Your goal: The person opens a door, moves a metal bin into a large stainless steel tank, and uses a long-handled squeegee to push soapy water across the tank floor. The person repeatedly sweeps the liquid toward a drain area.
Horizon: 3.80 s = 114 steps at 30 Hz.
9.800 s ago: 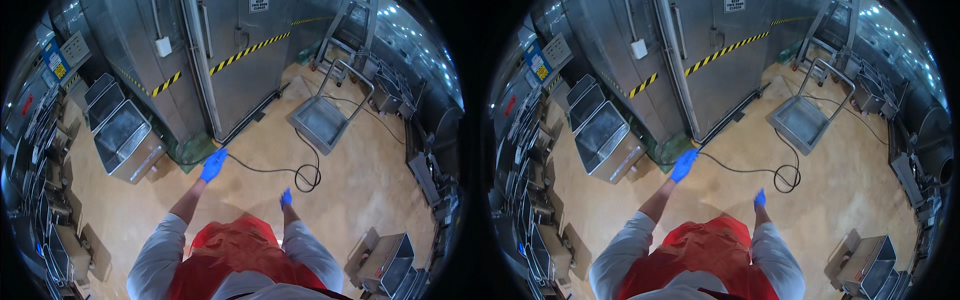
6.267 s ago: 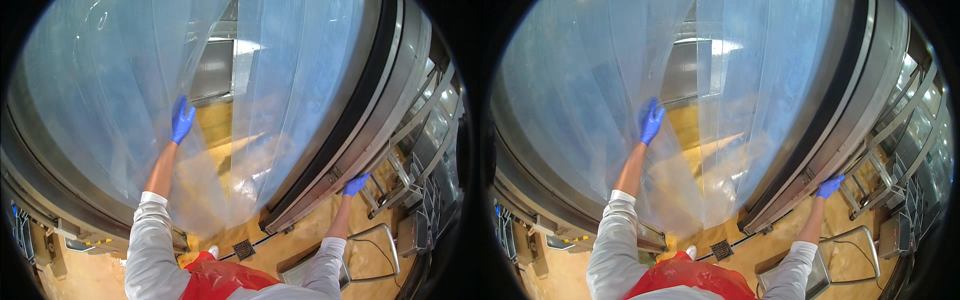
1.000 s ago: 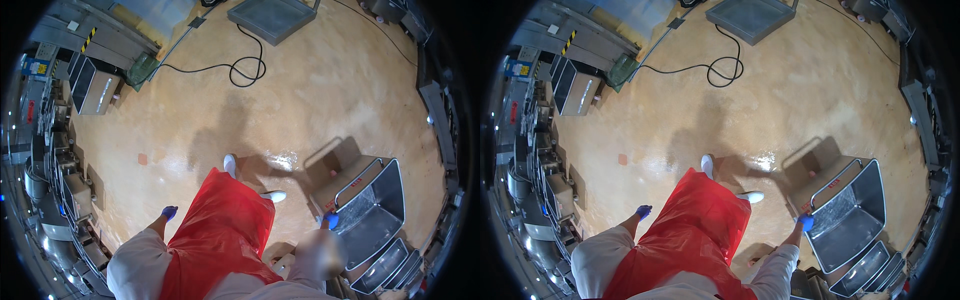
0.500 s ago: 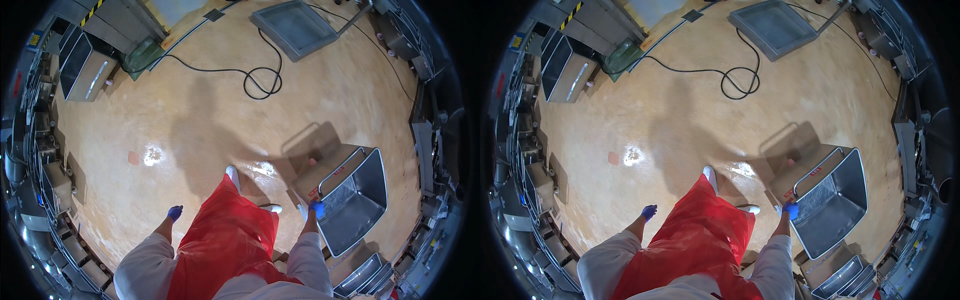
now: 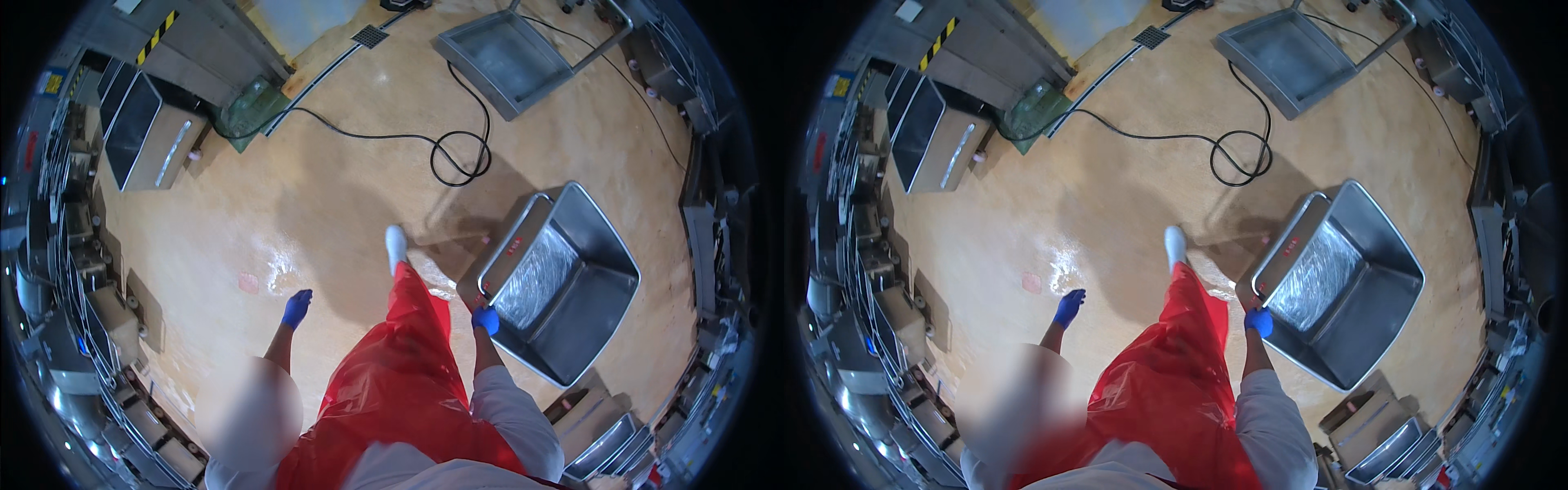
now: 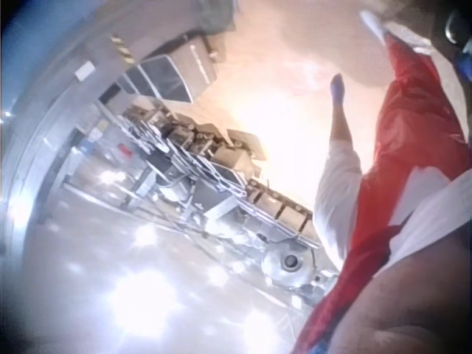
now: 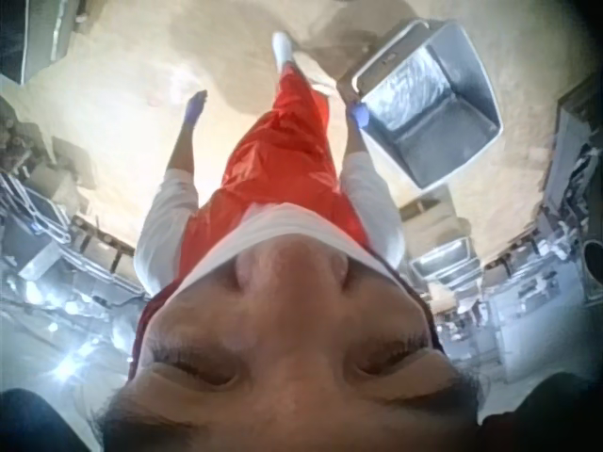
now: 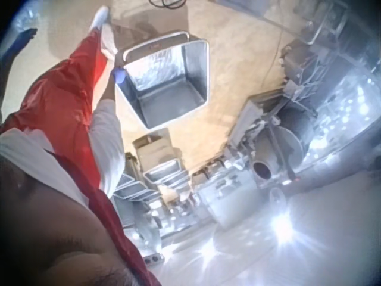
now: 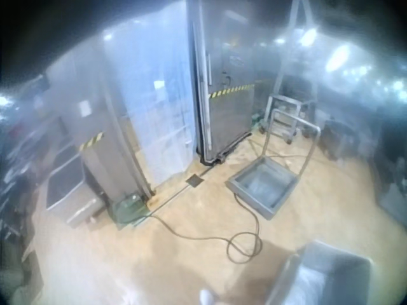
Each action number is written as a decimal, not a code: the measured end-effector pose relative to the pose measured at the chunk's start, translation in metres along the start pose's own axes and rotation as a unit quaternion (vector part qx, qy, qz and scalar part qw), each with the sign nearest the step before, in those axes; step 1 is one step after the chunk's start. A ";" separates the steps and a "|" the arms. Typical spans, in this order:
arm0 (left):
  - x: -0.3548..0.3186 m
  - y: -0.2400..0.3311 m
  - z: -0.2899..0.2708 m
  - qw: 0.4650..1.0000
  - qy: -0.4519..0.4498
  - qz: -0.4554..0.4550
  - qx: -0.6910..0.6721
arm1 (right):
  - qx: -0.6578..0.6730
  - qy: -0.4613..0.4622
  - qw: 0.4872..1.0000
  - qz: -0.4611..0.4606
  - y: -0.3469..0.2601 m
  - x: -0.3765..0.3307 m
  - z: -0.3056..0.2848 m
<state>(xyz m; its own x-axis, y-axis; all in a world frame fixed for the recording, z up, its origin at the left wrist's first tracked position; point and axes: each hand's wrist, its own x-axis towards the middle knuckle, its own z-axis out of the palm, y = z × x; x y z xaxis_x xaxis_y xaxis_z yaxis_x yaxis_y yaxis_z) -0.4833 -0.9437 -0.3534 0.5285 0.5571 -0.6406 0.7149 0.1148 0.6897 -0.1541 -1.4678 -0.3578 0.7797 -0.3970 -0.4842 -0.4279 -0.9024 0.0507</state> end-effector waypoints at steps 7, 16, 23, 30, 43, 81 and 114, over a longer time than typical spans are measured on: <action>0.122 0.061 -0.119 0.997 -0.066 -0.048 0.013 | 0.093 -0.080 0.992 -0.035 -0.183 -0.085 0.032; 0.225 0.138 -0.278 0.986 -0.097 -0.056 0.128 | 0.213 -0.085 0.967 -0.111 -0.397 -0.188 0.078; 0.426 0.187 -0.332 0.866 -0.140 0.296 0.378 | 0.148 -0.002 0.973 -0.178 -0.528 -0.289 0.161; 0.477 0.383 -0.198 0.870 -0.199 0.361 0.269 | 0.121 0.033 0.968 -0.217 -0.553 -0.343 0.162; 0.521 0.464 -0.109 0.784 -0.014 0.397 0.478 | 0.070 -0.078 0.935 -0.340 -0.480 -0.379 0.202; 0.438 0.082 -0.255 0.893 0.340 -0.089 0.282 | -0.176 -0.192 0.724 -0.638 -0.347 -0.181 0.109; 0.521 0.415 -0.140 0.907 0.394 -0.139 -0.046 | 0.621 -0.094 0.774 0.082 -0.829 0.037 -0.060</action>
<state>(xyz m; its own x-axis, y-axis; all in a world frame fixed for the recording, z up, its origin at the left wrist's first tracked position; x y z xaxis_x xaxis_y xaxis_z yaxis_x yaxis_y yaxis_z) 0.0242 -0.4905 -0.3533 -0.1833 0.9073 -0.3785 0.7101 0.3884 0.5873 0.2568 -0.7449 -0.3650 0.6386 -0.3519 -0.6844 -0.7140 0.0608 -0.6975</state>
